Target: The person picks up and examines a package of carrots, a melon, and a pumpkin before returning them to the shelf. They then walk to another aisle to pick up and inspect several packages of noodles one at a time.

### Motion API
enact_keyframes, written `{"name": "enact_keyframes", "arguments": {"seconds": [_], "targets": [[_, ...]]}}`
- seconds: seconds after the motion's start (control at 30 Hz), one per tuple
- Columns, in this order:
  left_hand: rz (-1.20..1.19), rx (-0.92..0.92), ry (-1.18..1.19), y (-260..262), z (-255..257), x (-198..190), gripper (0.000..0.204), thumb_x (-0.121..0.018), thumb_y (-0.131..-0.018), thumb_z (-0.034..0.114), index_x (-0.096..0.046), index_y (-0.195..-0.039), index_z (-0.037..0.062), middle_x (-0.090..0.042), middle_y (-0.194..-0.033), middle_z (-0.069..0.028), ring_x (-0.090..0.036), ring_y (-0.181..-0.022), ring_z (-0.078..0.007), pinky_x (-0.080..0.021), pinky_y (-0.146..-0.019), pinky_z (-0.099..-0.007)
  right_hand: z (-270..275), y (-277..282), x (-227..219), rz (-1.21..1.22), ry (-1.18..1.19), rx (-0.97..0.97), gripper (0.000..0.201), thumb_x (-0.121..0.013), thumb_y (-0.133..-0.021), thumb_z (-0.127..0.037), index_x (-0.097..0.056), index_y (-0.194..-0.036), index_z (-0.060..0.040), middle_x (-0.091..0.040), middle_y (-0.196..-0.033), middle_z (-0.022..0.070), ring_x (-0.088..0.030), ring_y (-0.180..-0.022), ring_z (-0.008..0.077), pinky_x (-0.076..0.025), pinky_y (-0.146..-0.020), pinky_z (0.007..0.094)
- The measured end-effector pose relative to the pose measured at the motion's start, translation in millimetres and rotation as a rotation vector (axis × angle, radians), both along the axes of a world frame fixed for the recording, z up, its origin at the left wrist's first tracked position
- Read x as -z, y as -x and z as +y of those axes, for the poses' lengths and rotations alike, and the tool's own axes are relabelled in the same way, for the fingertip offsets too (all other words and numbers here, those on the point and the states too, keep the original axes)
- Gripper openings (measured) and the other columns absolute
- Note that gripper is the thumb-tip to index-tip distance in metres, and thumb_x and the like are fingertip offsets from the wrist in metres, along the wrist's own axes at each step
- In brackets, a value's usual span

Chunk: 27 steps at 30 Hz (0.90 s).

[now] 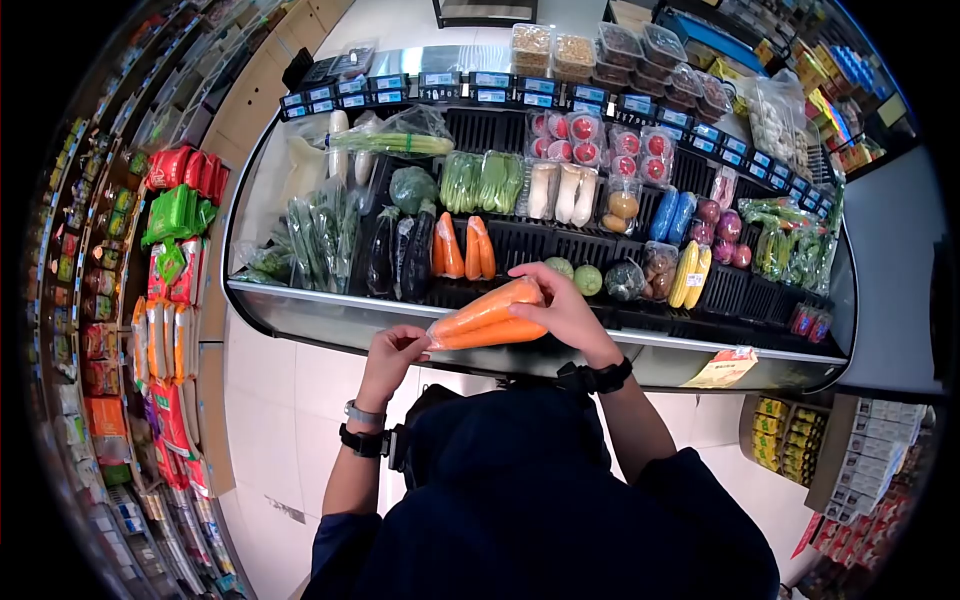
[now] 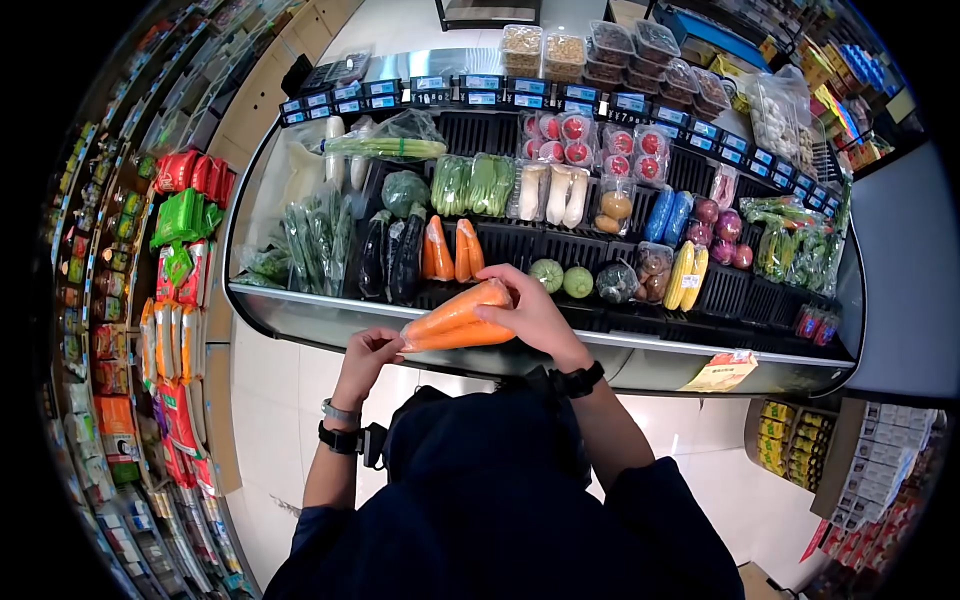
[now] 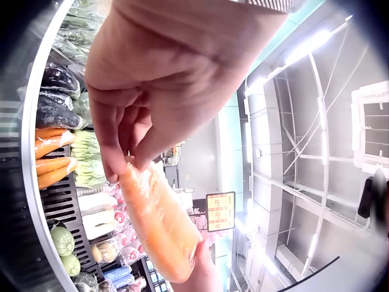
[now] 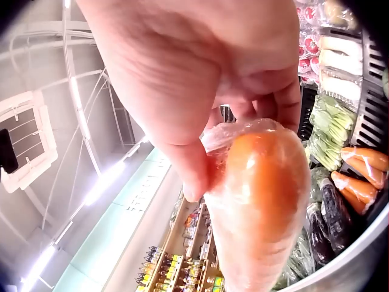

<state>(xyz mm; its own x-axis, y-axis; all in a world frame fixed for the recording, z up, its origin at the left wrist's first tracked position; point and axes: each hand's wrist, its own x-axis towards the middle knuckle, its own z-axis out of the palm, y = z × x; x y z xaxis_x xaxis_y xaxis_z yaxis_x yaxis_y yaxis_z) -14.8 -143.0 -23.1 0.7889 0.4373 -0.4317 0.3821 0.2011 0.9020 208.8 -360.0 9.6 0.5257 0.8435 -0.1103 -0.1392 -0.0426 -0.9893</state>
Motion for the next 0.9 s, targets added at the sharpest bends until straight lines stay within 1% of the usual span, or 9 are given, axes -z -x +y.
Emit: {"name": "enact_keyframes", "arguments": {"seconds": [0.17,0.27,0.37,0.47,0.53,0.63,0.7,0.83,0.9], "targets": [[-0.023,-0.080,-0.201,-3,-9,-1,0.011,-0.064,-0.095,0.010,-0.066,-0.094,-0.0007,-0.068,-0.084,-0.0016,-0.063,-0.076,-0.0077,-0.052,-0.069,-0.0231,-6,0,3,-0.040,0.028,-0.013,0.057,-0.078,-0.084,-0.011,-0.049,-0.133,-0.0054,-0.060,-0.101,0.0026,-0.057,-0.092,0.0102,-0.047,-0.084,0.0248],[-0.075,-0.028,-0.263,-1,-3,2,0.010,-0.064,-0.095,0.008,-0.066,-0.094,-0.0016,-0.067,-0.083,-0.0015,-0.061,-0.075,-0.0075,-0.049,-0.069,-0.0224,-9,-3,-1,-0.099,0.116,-0.132,0.067,-0.080,-0.078,-0.009,-0.047,-0.137,-0.0074,-0.057,-0.101,0.0052,-0.057,-0.093,0.0146,-0.047,-0.085,0.0275],[-0.071,0.036,-0.299,-3,-6,-9,0.007,-0.065,-0.093,0.004,-0.066,-0.094,-0.0024,-0.067,-0.081,-0.0014,-0.059,-0.074,-0.0073,-0.048,-0.069,-0.0221,-14,-2,22,-0.509,0.238,-0.403,0.073,-0.081,-0.070,-0.020,-0.049,-0.134,-0.0058,-0.058,-0.106,0.0158,-0.059,-0.100,0.0320,-0.048,-0.090,0.0379],[-0.053,0.088,-0.339,-6,-9,-11,0.006,-0.066,-0.092,0.003,-0.067,-0.092,-0.0031,-0.067,-0.080,-0.0019,-0.059,-0.073,-0.0071,-0.048,-0.068,-0.0226,-15,-1,37,-0.567,0.330,-0.539,0.059,-0.077,-0.071,-0.022,-0.058,-0.124,-0.0039,-0.059,-0.109,0.0158,-0.059,-0.106,0.0334,-0.048,-0.092,0.0393],[-0.037,0.104,-0.343,-9,-12,-11,0.006,-0.067,-0.091,0.002,-0.067,-0.090,-0.0035,-0.067,-0.079,-0.0023,-0.059,-0.073,-0.0071,-0.048,-0.068,-0.0230,-16,0,41,-0.562,0.339,-0.504,0.051,-0.076,-0.070,-0.021,-0.063,-0.117,-0.0033,-0.059,-0.105,0.0138,-0.058,-0.103,0.0339,-0.048,-0.091,0.0407],[-0.010,0.139,-0.424,-10,-18,-16,0.007,-0.068,-0.090,0.003,-0.068,-0.090,-0.0036,-0.069,-0.079,-0.0068,-0.064,-0.071,-0.0123,-0.051,-0.067,-0.0257,-14,0,49,-0.678,0.353,-0.529,0.051,-0.075,-0.071,-0.020,-0.063,-0.117,-0.0042,-0.061,-0.105,0.0122,-0.059,-0.104,0.0333,-0.048,-0.091,0.0417],[-0.014,0.172,-0.702,-11,-20,-24,0.008,-0.070,-0.088,0.004,-0.070,-0.091,-0.0030,-0.070,-0.081,-0.0120,-0.068,-0.071,-0.0205,-0.053,-0.067,-0.0289,-8,-1,50,-0.612,0.348,-0.557,0.050,-0.075,-0.071,-0.019,-0.064,-0.117,-0.0049,-0.062,-0.105,0.0117,-0.059,-0.103,0.0328,-0.048,-0.091,0.0422],[-0.024,0.121,-0.773,-2,-15,-27,0.008,-0.071,-0.086,0.003,-0.070,-0.091,-0.0027,-0.071,-0.084,-0.0148,-0.070,-0.075,-0.0262,-0.055,-0.068,-0.0316,11,-5,53,-0.603,0.340,-0.635,0.051,-0.076,-0.070,-0.019,-0.064,-0.118,-0.0049,-0.063,-0.106,0.0121,-0.060,-0.103,0.0329,-0.048,-0.092,0.0417],[-0.022,0.109,-0.780,4,-9,-29,0.023,-0.071,-0.085,0.001,-0.068,-0.108,-0.0002,-0.071,-0.084,-0.0130,-0.071,-0.077,-0.0226,-0.056,-0.070,-0.0306,22,-6,60,-0.591,0.323,-0.652,0.054,-0.077,-0.069,-0.018,-0.063,-0.119,-0.0040,-0.065,-0.107,0.0129,-0.060,-0.104,0.0327,-0.048,-0.093,0.0408]]}}
